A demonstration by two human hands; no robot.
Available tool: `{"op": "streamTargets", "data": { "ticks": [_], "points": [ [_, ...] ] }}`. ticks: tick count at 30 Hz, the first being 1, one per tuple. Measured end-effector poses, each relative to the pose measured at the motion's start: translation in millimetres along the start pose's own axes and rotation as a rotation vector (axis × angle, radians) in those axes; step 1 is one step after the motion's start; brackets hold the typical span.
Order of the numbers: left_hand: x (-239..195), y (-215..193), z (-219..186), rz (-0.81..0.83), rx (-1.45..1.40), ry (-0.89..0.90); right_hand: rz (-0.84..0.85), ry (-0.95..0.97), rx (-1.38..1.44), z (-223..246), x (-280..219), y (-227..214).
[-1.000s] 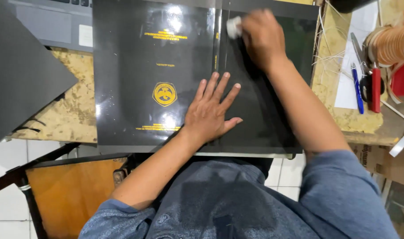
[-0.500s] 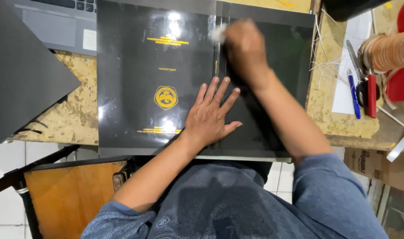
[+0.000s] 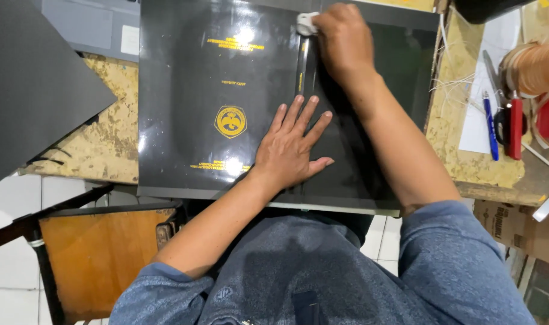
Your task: Applying glue to a page and attaching it to a book cover before cleaning the exterior.
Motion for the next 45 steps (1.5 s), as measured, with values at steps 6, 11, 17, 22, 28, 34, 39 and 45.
{"op": "streamTargets", "data": {
  "ticks": [6,11,17,22,28,34,39,45],
  "points": [
    [-3,-1,-1,0.015,-0.001,-0.005,-0.017,0.044,-0.088,-13,-16,-6],
    [5,-4,-4,-0.017,-0.065,0.022,-0.051,0.008,0.089,31,-2,6],
    [0,0,-7,0.057,0.074,-0.002,0.010,0.237,-0.074,-69,-65,-26],
    [0,10,-4,0.094,0.076,0.015,0.008,0.085,-0.172,-4,-136,-88],
    [2,10,-5,0.163,0.009,-0.013,0.245,0.232,0.045,92,-259,-143],
    [1,9,-5,0.158,0.015,-0.003,0.210,0.130,-0.405,-123,-151,-38],
    [1,10,-9,0.166,0.046,0.013,0.048,0.058,-0.503,-90,-171,-66],
    [2,12,-8,0.185,0.044,0.002,0.218,0.132,0.004,59,-281,-143]
  ]
}}
Point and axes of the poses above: each hand's wrist, its own x-axis towards the middle knuckle, its own y-axis out of the palm, z = x × y, the point moved 5 cm from there along x, towards the middle knuckle, and after that the axes turned 1 degree about -x, right-handed, at the moved point
